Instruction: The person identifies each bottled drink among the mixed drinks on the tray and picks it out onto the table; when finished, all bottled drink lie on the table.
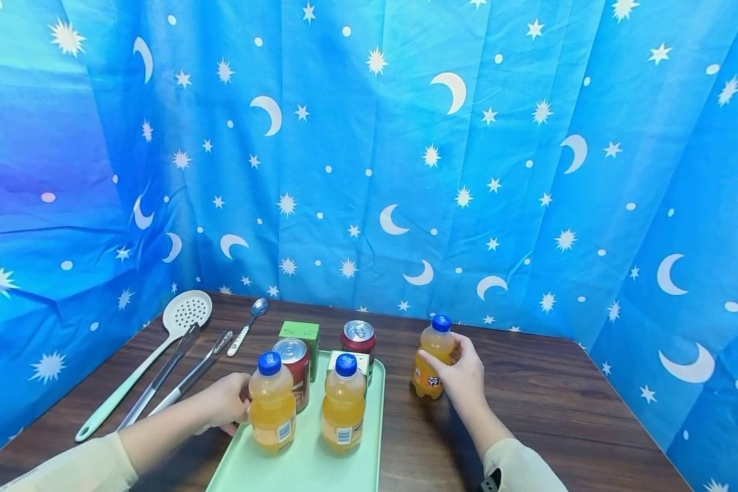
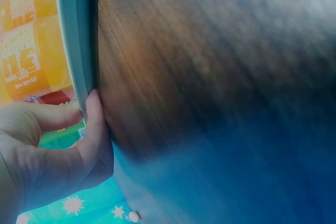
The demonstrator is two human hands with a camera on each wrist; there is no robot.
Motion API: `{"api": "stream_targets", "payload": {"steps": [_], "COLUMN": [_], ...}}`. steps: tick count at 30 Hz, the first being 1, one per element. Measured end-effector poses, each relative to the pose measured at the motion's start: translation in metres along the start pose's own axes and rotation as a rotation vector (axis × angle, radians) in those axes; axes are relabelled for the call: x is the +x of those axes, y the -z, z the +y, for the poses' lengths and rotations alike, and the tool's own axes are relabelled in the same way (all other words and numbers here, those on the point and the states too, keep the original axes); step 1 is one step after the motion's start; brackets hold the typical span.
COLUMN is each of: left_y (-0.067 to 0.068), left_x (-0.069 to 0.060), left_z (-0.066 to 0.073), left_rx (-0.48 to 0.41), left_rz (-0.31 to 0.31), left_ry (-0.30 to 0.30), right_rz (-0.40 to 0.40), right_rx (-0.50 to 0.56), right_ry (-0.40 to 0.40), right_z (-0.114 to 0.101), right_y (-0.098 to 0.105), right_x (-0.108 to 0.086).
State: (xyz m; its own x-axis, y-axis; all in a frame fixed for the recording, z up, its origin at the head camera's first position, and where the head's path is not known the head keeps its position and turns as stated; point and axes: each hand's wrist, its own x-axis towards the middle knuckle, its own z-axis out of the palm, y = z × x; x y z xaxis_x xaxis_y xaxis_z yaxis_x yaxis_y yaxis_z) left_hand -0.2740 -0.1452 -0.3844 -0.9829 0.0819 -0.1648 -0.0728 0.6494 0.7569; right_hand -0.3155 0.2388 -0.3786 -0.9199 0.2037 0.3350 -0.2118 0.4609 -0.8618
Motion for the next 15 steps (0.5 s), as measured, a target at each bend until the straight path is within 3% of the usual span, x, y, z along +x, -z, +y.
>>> {"api": "stream_targets", "payload": {"steps": [15], "left_y": [-0.001], "left_x": [0.002], "left_z": [-0.001], "left_rx": [0.016], "left_rz": [0.002], "left_ry": [0.000], "right_rz": [0.067], "right_rx": [0.011], "right_ry": [0.014], "right_z": [0.003], "right_y": [0.012], "right_x": [-0.010]}}
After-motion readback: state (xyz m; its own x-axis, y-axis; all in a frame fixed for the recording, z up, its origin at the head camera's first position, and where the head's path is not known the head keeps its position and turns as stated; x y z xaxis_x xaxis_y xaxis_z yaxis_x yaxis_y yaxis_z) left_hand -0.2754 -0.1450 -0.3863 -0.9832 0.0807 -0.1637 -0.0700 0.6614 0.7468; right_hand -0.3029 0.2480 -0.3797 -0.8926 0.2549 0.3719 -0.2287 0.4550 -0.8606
